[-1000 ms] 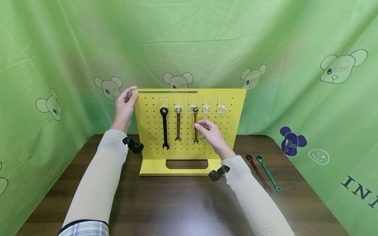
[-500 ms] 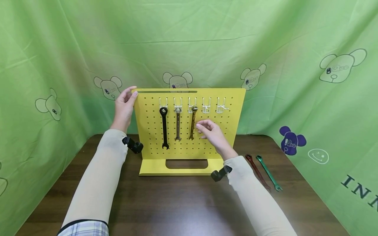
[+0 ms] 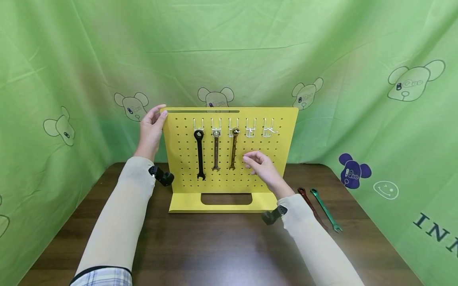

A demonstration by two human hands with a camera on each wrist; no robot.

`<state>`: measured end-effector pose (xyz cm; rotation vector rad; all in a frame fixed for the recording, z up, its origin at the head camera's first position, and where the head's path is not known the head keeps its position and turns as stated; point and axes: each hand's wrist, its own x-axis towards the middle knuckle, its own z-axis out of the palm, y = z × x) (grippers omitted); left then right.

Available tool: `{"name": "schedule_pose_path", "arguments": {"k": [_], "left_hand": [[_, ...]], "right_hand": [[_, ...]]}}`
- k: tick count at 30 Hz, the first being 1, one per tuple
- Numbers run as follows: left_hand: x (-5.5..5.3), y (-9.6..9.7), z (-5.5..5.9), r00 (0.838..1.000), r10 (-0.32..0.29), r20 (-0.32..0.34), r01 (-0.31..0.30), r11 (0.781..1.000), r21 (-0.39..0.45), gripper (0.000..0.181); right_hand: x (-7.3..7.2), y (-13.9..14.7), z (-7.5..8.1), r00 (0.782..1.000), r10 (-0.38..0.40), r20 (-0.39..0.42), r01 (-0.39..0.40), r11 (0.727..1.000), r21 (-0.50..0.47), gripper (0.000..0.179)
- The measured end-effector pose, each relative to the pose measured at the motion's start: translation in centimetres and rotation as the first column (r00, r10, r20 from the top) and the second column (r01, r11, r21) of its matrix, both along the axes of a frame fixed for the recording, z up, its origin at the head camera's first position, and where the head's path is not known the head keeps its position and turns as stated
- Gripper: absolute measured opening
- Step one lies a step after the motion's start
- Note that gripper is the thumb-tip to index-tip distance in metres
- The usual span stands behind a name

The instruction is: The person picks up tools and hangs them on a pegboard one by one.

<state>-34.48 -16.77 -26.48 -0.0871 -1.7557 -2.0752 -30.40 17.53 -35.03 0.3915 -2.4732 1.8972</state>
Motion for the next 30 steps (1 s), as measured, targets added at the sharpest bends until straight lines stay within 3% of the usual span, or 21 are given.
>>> {"name": "schedule_pose_path", "arguments": {"k": [18, 30], "left_hand": [[-0.1, 0.1, 0.1, 1.000, -0.014, -0.001, 0.014, 1.000, 0.022, 0.030], [0.0, 0.0, 0.0, 1.000, -0.012, -0.013, 0.012, 1.000, 0.023, 0.031]], "right_hand": [[1.4, 5.2, -3.4, 0.999, -0.023, 0.032, 0.020, 0.994, 0.108, 0.042], [2.8, 10.4, -5.0, 0.995, -0.097, 0.034, 0.089, 0.981, 0.172, 0.042]]}}
